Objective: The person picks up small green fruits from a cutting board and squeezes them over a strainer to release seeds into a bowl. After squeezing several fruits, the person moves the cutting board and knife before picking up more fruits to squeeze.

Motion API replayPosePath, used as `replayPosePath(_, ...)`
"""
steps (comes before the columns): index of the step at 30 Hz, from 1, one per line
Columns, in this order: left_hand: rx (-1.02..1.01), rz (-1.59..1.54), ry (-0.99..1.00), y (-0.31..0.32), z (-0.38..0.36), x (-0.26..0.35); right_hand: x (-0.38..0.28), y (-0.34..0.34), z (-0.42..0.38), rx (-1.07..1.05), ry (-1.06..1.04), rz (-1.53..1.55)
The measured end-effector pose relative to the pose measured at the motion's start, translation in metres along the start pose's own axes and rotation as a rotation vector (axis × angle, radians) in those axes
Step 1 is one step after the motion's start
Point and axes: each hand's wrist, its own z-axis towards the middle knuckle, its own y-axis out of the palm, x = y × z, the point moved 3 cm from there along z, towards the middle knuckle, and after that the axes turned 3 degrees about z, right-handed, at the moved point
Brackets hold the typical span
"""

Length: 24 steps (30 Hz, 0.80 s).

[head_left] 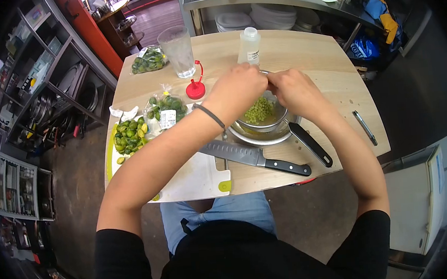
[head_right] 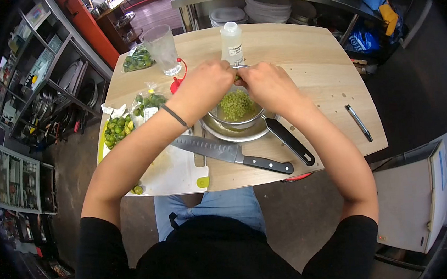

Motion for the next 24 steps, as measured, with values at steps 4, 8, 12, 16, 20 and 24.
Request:
replayPosePath(4,0.13,-0.062,-0.028,0.005,-0.005,0.003,-0.001,0.002,-0.001,-0.014,0.053,0.056)
replayPosePath(8,0.161,0.022,-0.003,0.005,-0.004,0.002,-0.002,0.003,-0.002,-0.019,0.036,0.085)
replayPosePath(12,0.122,-0.04,-0.014,0.015,-0.006,0.003,-0.001,0.006,-0.004,-0.048,0.037,0.068)
replayPosePath(16,0.123,-0.092,-0.006,0.017,-0.008,0.003,0.0,0.007,-0.007,-0.052,0.031,0.059)
replayPosePath(20,0.194,-0.101,-0.016,-0.008,-0.003,0.001,-0.009,-0.016,-0.005,0.018,0.022,0.055)
replayPosePath(24,0.154,-0.071,-0.032,-0.009,0.002,0.0,-0.006,-0.019,-0.005,0.065,-0.021,0.111)
